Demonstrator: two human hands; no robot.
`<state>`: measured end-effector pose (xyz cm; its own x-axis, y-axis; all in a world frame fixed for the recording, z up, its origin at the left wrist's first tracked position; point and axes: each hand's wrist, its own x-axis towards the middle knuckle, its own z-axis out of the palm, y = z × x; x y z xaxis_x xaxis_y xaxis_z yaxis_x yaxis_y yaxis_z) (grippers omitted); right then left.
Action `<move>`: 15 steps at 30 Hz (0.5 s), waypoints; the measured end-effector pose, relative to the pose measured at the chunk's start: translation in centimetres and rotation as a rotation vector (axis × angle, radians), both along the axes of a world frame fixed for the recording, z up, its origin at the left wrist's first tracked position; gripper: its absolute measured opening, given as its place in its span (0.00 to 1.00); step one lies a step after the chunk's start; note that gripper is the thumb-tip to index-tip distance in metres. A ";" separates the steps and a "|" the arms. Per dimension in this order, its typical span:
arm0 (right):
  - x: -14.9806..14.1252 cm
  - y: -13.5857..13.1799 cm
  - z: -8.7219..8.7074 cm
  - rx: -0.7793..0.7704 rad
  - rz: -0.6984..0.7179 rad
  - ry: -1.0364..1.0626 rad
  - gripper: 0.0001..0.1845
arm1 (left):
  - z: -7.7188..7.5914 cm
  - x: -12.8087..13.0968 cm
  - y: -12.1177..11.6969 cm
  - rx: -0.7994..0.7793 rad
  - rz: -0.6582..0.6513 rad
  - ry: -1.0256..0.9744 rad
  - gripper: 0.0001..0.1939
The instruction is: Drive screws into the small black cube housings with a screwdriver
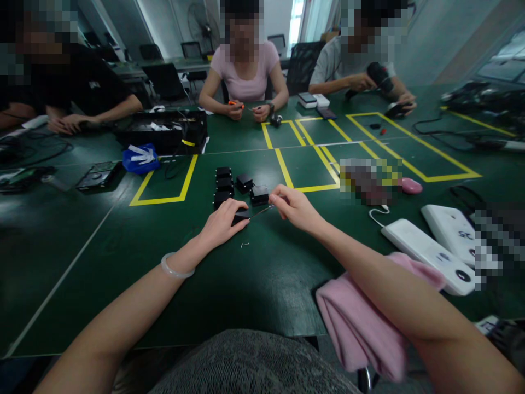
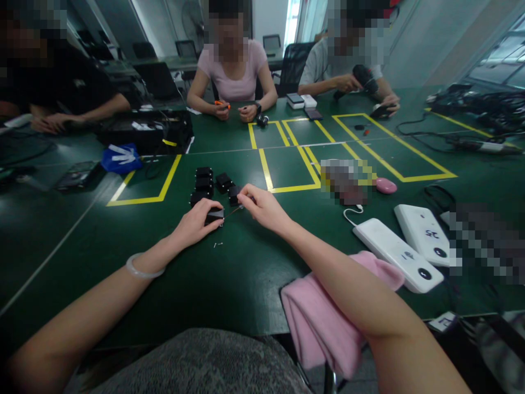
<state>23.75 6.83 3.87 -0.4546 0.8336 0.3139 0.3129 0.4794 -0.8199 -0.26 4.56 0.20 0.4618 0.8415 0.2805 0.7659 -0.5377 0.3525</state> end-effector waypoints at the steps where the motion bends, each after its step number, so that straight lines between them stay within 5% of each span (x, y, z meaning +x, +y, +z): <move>1: 0.0 0.0 0.0 -0.001 0.004 0.005 0.10 | 0.0 0.0 0.0 -0.001 -0.001 0.000 0.15; 15: 0.0 0.1 -0.2 0.001 0.015 0.017 0.09 | 0.2 0.0 0.0 -0.017 0.007 0.002 0.14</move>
